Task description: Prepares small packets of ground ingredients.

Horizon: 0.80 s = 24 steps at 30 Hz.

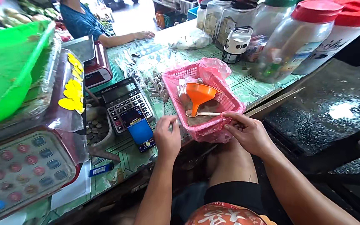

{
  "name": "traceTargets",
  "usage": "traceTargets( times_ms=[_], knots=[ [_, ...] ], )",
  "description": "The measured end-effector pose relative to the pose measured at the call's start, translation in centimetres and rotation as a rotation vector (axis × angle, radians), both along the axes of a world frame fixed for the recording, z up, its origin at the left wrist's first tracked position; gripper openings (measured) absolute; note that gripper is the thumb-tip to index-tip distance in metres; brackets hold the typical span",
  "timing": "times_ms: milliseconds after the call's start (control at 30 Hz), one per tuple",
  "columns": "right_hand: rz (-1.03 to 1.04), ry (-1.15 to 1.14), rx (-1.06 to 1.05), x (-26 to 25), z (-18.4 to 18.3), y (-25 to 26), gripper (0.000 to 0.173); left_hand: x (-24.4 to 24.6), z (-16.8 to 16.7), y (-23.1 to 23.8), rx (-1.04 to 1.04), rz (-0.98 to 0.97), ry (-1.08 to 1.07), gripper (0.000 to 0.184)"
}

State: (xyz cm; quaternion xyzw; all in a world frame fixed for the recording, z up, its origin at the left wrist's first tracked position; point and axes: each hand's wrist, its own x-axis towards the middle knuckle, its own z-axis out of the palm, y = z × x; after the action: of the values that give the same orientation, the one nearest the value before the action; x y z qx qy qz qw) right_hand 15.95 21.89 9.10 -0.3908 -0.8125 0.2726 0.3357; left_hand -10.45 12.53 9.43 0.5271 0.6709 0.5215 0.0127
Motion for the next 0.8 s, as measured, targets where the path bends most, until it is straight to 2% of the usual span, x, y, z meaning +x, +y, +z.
traceTargets(
  times_ms=[67,133,233,300,400,500,667,800],
  knots=[
    [-0.001,0.017,0.006,0.0,-0.1,0.1,0.034,-0.9,3.3,3.9,-0.107,0.009,0.128,0.019],
    [0.008,0.034,0.007,0.3,-0.2,-0.1,0.035,-1.1,5.7,8.7,-0.311,-0.007,0.217,0.021],
    [0.066,0.034,-0.015,0.4,-0.2,-0.5,0.041,-0.8,6.9,13.5,-0.676,-0.009,0.382,0.028],
    [0.090,0.032,-0.016,0.7,-0.3,-0.4,0.046,-0.6,6.3,15.6,-0.774,-0.006,0.489,0.026],
    [0.106,0.046,-0.027,1.1,-0.5,-0.3,0.050,-0.5,5.5,16.8,-0.736,0.023,0.535,0.024],
    [0.121,0.061,-0.039,1.4,-0.6,-0.3,0.051,0.1,6.0,15.8,-0.716,0.026,0.480,0.029],
    [0.087,0.067,-0.048,1.2,-0.5,-0.3,0.049,0.6,6.0,14.1,-0.579,0.086,0.435,0.022],
    [0.080,0.079,-0.054,1.1,-0.2,-0.7,0.049,0.5,6.2,13.2,-0.600,0.047,0.408,0.016]
  ],
)
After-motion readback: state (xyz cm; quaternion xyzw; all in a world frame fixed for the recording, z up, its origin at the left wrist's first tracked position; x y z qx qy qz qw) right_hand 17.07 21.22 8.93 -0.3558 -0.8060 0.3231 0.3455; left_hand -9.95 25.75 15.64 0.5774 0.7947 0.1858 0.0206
